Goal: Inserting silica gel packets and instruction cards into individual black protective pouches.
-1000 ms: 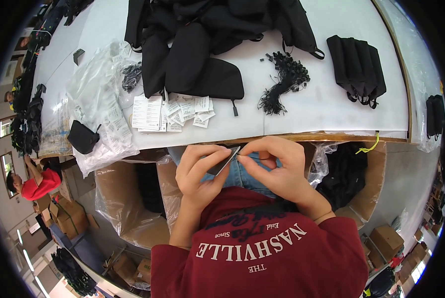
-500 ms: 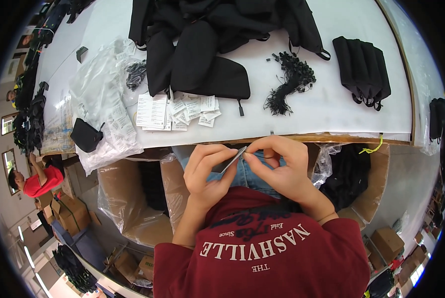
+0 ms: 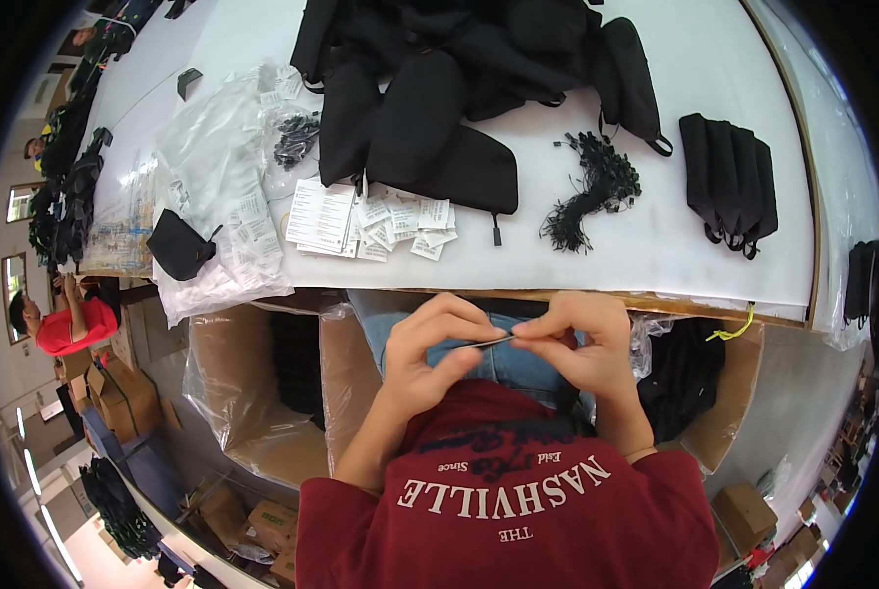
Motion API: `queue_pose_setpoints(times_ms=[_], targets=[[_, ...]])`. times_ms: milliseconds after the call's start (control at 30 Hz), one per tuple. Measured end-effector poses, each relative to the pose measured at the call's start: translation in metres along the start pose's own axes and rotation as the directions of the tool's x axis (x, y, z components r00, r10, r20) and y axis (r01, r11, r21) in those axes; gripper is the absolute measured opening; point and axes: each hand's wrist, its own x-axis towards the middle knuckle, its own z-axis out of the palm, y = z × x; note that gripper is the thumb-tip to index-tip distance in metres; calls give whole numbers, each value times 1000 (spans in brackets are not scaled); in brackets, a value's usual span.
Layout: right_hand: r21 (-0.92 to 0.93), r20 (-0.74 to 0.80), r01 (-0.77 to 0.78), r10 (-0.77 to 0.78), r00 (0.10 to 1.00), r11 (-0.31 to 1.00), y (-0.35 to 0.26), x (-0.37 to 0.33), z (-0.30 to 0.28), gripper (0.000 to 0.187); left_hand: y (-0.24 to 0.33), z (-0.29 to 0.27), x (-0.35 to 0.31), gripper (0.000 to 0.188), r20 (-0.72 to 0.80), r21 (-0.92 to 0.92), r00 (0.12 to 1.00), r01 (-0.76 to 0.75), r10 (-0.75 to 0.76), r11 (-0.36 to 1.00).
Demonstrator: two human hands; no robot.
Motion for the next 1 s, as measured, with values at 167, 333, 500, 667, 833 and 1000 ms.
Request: queue_pose_setpoints(times_ms=[167, 333, 500, 667, 833, 1000], targets=[[-14, 168, 82, -79, 983, 997, 0, 5, -1, 9, -1, -8, 1, 17, 240, -196, 904, 403, -355, 894], [2, 188, -45, 44, 981, 999, 4, 4, 7, 8, -2, -14, 2, 12, 234, -129, 927, 328, -293, 936], [83, 268, -105, 80, 960, 991, 13, 5, 5, 10, 0, -9, 2, 8, 211, -102, 938, 300, -274, 948], [256, 225, -216, 159, 961, 942, 16, 9, 6, 14, -5, -3, 16, 8, 111, -203, 952, 302, -285, 931], [174, 225, -269, 228, 947, 947, 18, 8, -5, 14, -35, -14, 81, 10, 154, 159, 986, 38, -63, 987], [144, 215, -191, 158, 964, 971, 27, -2, -5, 13, -96, -75, 211, 32, -422, 347, 907, 156, 5, 925]])
